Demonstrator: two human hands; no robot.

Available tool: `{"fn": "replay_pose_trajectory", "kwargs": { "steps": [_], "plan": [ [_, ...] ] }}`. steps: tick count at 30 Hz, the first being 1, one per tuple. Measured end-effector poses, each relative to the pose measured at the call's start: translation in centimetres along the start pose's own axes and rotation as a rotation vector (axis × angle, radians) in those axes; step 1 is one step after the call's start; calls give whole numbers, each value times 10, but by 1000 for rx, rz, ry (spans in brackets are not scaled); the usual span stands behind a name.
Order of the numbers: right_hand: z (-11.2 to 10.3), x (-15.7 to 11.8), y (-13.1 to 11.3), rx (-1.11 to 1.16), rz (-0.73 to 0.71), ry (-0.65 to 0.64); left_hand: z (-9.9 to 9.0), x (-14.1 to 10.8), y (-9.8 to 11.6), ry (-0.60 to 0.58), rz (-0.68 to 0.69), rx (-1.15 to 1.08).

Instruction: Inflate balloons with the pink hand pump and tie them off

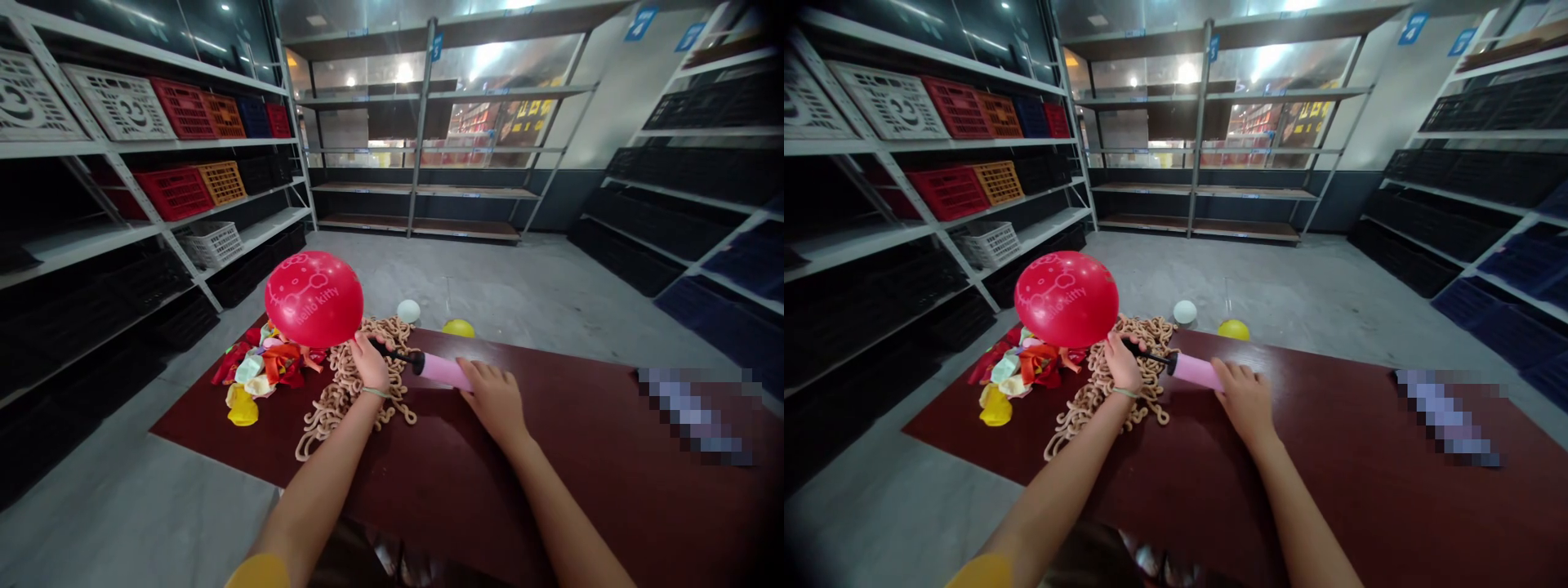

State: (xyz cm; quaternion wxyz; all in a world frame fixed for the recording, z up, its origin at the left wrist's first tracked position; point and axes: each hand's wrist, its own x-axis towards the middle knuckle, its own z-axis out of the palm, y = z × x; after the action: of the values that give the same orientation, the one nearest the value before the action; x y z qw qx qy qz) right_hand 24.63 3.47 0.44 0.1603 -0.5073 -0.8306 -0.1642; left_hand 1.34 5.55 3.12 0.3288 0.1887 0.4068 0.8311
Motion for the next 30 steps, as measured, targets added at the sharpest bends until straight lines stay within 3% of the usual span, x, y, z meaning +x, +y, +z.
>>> {"fn": "replay_pose_trajectory", "kwargs": {
  "steps": [3, 6, 9, 13, 16, 20, 25, 27, 30],
  "plan": [
    [1, -3, 24, -9, 90, 25, -4, 14, 7, 54, 17, -18],
    [0, -3, 27, 15, 145, 17, -8, 22, 11, 110, 27, -52],
    [-4, -1, 6, 24, 157, 11, -8, 17, 10, 132, 55, -57],
    [-6, 2, -35, 91, 80, -24, -2, -2, 0, 58, 44, 2],
    [-3, 1, -45, 113, 16, -51, 1, -13, -8, 18, -23, 16],
    [-1, 0, -19, 4, -7, -56, 1, -10, -9, -6, -41, -14],
    [-6, -6, 22, -93, 111, 54, -5, 13, 7, 67, 23, -53],
    [-6, -6, 23, -78, 149, 54, -9, 20, 12, 107, 28, -50],
    [-4, -6, 4, -40, 152, 16, -13, 21, 12, 143, 26, -46]
  ]
}}
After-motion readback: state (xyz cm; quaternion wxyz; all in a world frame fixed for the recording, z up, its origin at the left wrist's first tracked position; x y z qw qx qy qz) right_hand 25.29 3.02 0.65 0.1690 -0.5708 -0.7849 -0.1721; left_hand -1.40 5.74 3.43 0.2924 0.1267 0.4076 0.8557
